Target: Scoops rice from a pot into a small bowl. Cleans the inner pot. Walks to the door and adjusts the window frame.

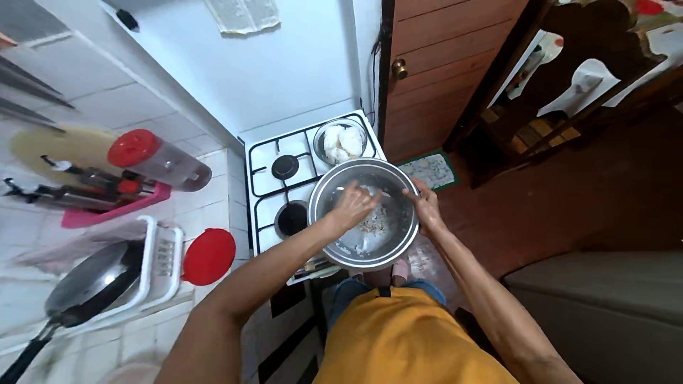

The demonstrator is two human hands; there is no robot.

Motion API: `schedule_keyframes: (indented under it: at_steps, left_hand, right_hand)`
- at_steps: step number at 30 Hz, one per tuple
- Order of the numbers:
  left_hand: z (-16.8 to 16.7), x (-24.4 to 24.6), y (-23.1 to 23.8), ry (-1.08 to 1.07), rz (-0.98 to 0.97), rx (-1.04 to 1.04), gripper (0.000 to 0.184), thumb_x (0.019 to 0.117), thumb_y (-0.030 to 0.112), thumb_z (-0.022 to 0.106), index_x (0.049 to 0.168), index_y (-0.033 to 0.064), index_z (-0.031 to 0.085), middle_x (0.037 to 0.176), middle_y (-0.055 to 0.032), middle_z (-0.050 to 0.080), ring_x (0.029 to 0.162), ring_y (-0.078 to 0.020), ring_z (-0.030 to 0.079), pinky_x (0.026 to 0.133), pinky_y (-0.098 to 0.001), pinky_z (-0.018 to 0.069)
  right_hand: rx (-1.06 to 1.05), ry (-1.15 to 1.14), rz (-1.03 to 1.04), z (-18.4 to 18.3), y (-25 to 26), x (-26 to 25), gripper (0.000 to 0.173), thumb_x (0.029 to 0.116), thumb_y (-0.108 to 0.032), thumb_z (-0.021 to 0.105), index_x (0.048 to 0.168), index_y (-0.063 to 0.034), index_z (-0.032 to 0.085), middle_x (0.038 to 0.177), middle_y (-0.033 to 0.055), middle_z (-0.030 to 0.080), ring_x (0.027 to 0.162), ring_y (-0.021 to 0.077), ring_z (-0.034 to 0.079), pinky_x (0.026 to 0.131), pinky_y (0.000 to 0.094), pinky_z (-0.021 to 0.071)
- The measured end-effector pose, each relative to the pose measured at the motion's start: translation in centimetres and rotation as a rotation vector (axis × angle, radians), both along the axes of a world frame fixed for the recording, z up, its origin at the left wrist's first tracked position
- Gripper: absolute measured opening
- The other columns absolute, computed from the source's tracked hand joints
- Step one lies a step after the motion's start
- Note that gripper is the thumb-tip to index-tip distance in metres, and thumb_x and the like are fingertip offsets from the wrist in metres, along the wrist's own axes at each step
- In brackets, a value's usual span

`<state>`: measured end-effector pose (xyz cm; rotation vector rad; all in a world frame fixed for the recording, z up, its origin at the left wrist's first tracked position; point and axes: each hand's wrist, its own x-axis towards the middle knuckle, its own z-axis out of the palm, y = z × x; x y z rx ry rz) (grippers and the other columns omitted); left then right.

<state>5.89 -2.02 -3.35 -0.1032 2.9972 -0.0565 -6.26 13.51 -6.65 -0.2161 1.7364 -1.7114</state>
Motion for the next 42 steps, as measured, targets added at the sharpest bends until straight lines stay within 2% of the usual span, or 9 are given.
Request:
schedule_keyframes:
  at_steps: [4, 7, 13, 19, 25, 30, 36, 39, 42]
  left_hand:
    - [-0.8, -0.3, -0.4, 0.026, 0.163, -0.085, 0.041, 0.098, -0.005, 0.055, 0.139, -0.0065, 0.055, 0.086, -0.0264, 0.07, 0.082, -0.0451, 0.069, 0.086, -0.0589, 0.0511]
    - [0.0, 0.4, 1.1, -0.242, 0.151, 0.136, 0.049, 0.1041, 0.005, 0.046, 0.153, 0.0073, 0.046, 0.101, -0.0278, 0.071, 0.096, -0.0481, 0.068, 0.095, -0.0624, 0.0463]
    - [0.6, -0.7, 0.1, -0.12, 0.436, 0.151, 0.04, 0.1001, 0.012, 0.058, 0.139, 0.0039, 0.057, 0.096, -0.0263, 0.071, 0.09, -0.0483, 0.069, 0.079, -0.0631, 0.0517]
    - [1.1, 1.0, 2.7, -0.382, 0.028, 0.263, 0.045, 0.1071, 0.013, 0.046, 0.152, 0.0138, 0.05, 0.106, -0.0289, 0.07, 0.102, -0.0509, 0.066, 0.097, -0.0643, 0.0442]
    - [2.8, -0.5, 1.7, 0.269, 0.083, -0.01, 0.045, 0.0925, -0.003, 0.065, 0.131, 0.0196, 0.07, 0.082, -0.0234, 0.069, 0.077, -0.0433, 0.068, 0.078, -0.0585, 0.0497]
    - [3.5, -0.6, 4.8, 0.099, -0.355, 0.057, 0.03, 0.0986, -0.001, 0.056, 0.121, 0.0092, 0.073, 0.091, -0.0277, 0.07, 0.092, -0.0465, 0.07, 0.094, -0.0605, 0.0492]
    - [6.7, -3.7, 6.5, 0.141, 0.094, 0.14, 0.054, 0.0992, 0.006, 0.06, 0.152, 0.0129, 0.052, 0.076, -0.016, 0.07, 0.071, -0.0362, 0.069, 0.08, -0.0542, 0.0506]
    - [6.9, -4.0, 5.5, 0.256, 0.106, 0.144, 0.035, 0.0961, 0.0, 0.063, 0.13, 0.0059, 0.067, 0.077, -0.0188, 0.071, 0.073, -0.0384, 0.07, 0.079, -0.0547, 0.0528]
    - [8.8, -4.8, 3.6, 0.311, 0.132, 0.001, 0.04, 0.0964, -0.006, 0.058, 0.135, 0.0014, 0.063, 0.085, -0.0233, 0.07, 0.08, -0.0414, 0.069, 0.084, -0.0548, 0.0502]
  right_hand:
    - [-0.023, 0.024, 0.015, -0.5, 0.2, 0.5, 0.04, 0.1033, -0.005, 0.056, 0.143, -0.0067, 0.055, 0.124, 0.0159, 0.067, 0.1, 0.0201, 0.069, 0.087, 0.0388, 0.0583]
    - [-0.02, 0.01, 0.002, -0.8, 0.9, 0.2, 0.041, 0.1039, -0.006, 0.055, 0.145, -0.0065, 0.054, 0.125, 0.0176, 0.066, 0.101, 0.0208, 0.069, 0.087, 0.0393, 0.0585]
    - [-0.041, 0.022, 0.014, -1.0, 1.3, 0.4, 0.041, 0.1033, -0.005, 0.055, 0.144, -0.0066, 0.055, 0.124, 0.0152, 0.067, 0.1, 0.0185, 0.069, 0.086, 0.0373, 0.0594]
    - [-0.07, 0.059, 0.04, -1.3, 1.9, -0.1, 0.041, 0.1025, -0.004, 0.056, 0.143, -0.0035, 0.055, 0.126, 0.0144, 0.066, 0.102, 0.0158, 0.069, 0.088, 0.0344, 0.059]
    - [-0.143, 0.004, 0.011, 0.8, 2.6, 0.1, 0.04, 0.1031, -0.004, 0.053, 0.143, -0.005, 0.055, 0.117, 0.0118, 0.07, 0.093, 0.0151, 0.071, 0.081, 0.0333, 0.0613]
    - [-0.165, 0.223, 0.054, 4.5, 4.3, -1.3, 0.041, 0.1024, -0.006, 0.053, 0.143, -0.004, 0.054, 0.121, 0.0066, 0.069, 0.097, 0.0085, 0.069, 0.085, 0.0288, 0.0593]
    - [-0.1, 0.274, -0.174, 6.0, 5.3, -2.8, 0.04, 0.1028, -0.008, 0.055, 0.143, -0.0063, 0.055, 0.124, 0.0073, 0.067, 0.099, 0.0093, 0.068, 0.085, 0.0293, 0.0589]
    - [-0.099, 0.306, -0.248, 6.3, 6.1, -3.7, 0.041, 0.103, -0.009, 0.055, 0.144, -0.0053, 0.053, 0.125, 0.0071, 0.066, 0.099, 0.0087, 0.069, 0.085, 0.0285, 0.0596]
    - [-0.088, 0.456, -0.188, 7.3, 6.5, -3.8, 0.046, 0.102, -0.012, 0.057, 0.146, -0.0033, 0.05, 0.133, 0.0085, 0.062, 0.108, 0.0074, 0.065, 0.092, 0.029, 0.0561]
